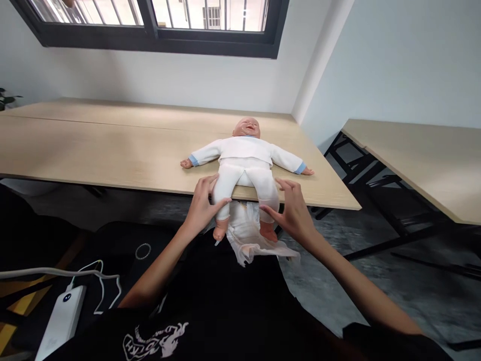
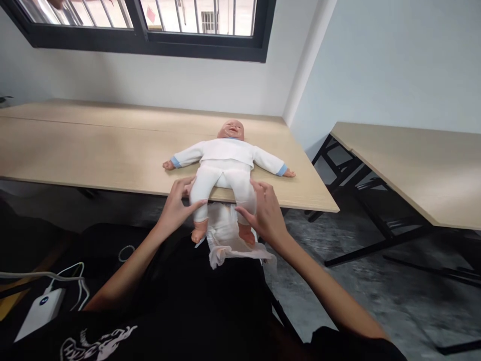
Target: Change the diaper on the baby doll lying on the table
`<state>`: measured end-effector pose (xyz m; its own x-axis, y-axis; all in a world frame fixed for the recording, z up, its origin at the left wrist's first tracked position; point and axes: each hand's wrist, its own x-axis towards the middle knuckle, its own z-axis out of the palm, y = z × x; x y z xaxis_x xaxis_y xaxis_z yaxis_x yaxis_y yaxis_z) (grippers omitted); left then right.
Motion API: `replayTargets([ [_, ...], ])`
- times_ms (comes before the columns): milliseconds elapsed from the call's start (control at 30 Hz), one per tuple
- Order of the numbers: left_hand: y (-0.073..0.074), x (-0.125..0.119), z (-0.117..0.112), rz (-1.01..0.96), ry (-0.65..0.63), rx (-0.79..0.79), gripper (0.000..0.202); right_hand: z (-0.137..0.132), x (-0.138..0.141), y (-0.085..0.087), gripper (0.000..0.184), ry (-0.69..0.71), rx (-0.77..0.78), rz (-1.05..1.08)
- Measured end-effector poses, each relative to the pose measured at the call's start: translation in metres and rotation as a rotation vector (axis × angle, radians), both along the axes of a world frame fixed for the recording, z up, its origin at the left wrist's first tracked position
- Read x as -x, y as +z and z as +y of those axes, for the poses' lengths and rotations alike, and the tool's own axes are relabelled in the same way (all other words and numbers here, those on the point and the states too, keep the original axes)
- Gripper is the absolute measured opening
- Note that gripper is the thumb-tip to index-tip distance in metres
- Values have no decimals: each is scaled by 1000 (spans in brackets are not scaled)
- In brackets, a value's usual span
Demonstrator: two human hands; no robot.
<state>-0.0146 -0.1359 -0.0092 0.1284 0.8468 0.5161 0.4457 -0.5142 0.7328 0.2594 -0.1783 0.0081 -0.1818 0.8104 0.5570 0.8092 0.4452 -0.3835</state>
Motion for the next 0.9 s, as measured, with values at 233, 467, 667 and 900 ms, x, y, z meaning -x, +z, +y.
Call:
replayTargets([
  [233, -15, 8, -47, 82, -107, 265, 45, -62, -10, -15, 34, 531, 328, -429],
  [467, -44, 26, -30, 382, -662, 1162, 36, -94, 8, -39, 33, 518, 661, -74],
  [667, -90, 27, -22, 84, -193, 1066, 16, -77, -35, -72, 59, 330, 1097, 476],
  [900, -113, 8, -4, -410, -96, 990, 42, -6, -39, -113, 38, 317, 798, 113],
])
